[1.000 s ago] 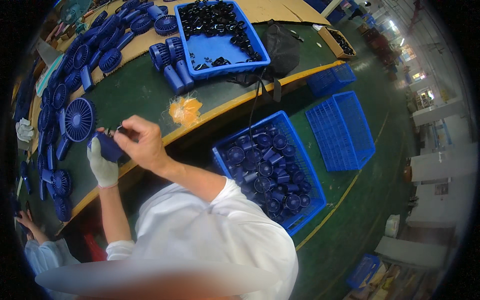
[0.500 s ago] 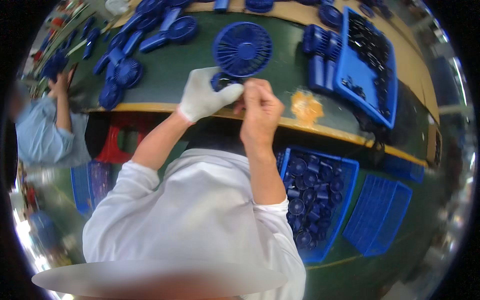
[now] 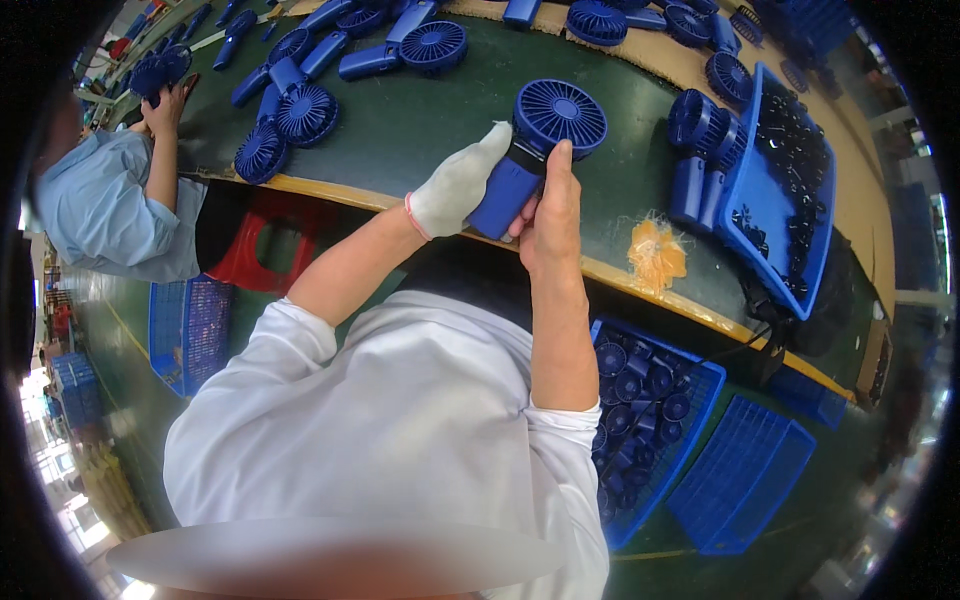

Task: The person assembles handheld fans by picking up a fan body and a black plastic clip, pressing the clip onto the fan, and placing it into a blue crate.

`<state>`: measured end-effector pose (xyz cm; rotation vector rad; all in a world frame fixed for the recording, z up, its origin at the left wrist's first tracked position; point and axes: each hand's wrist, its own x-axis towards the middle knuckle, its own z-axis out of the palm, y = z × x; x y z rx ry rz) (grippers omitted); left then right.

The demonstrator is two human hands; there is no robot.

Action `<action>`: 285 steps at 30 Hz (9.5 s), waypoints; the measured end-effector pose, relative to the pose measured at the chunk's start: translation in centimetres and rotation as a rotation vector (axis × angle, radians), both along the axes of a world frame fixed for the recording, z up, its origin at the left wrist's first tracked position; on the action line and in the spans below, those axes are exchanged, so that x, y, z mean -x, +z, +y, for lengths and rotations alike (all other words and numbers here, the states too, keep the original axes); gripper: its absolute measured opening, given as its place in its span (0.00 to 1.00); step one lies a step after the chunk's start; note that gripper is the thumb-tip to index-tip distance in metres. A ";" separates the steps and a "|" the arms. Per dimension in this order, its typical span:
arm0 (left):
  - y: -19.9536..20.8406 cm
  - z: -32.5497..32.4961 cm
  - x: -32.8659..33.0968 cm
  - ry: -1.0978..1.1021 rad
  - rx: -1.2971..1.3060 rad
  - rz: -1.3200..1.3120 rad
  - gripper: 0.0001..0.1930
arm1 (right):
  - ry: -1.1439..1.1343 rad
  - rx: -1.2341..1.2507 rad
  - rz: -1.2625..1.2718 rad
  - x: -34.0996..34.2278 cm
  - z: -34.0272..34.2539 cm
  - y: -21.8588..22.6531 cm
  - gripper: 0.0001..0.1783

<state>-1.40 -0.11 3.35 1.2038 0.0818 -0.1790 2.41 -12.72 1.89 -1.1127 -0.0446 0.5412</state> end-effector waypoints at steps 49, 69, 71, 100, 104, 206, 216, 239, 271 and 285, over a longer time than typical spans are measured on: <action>-2.2 18.4 -5.3 0.368 -2.101 -0.448 0.27 | -0.331 1.633 -1.140 -12.1 -7.9 3.7 0.26; 0.8 6.2 -2.6 0.264 -1.718 -0.942 0.22 | -0.279 2.219 -0.946 -21.6 -28.6 2.8 0.09; 0.6 5.8 -2.5 0.278 -1.727 -0.886 0.21 | -0.228 2.239 -0.944 -21.9 -28.9 3.1 0.09; -3.2 7.8 -1.7 0.348 -0.086 -0.303 0.18 | -0.333 0.028 -0.761 1.0 -1.5 2.9 0.09; -1.4 3.7 0.0 0.367 -0.021 -0.362 0.18 | -0.306 -0.022 -0.744 2.7 0.0 3.0 0.09; 0.8 -0.5 0.4 -0.104 -0.948 -0.112 0.26 | 0.118 0.170 -0.258 -1.4 -4.1 -2.6 0.35; -0.2 -2.2 0.3 0.390 -1.536 -0.800 0.10 | 0.217 -0.387 -0.450 -1.6 -1.9 -2.6 0.41; -0.1 10.8 -2.0 0.729 -1.677 -0.670 0.23 | -0.371 1.163 -0.957 -8.4 -6.4 4.1 0.19; -2.0 12.0 -3.9 0.148 -1.897 -0.586 0.23 | -0.772 1.125 -1.331 6.0 -11.8 -2.1 0.17; -0.7 8.8 -4.8 0.171 -2.119 -0.770 0.27 | -1.001 1.386 0.208 24.1 -24.9 -24.3 0.29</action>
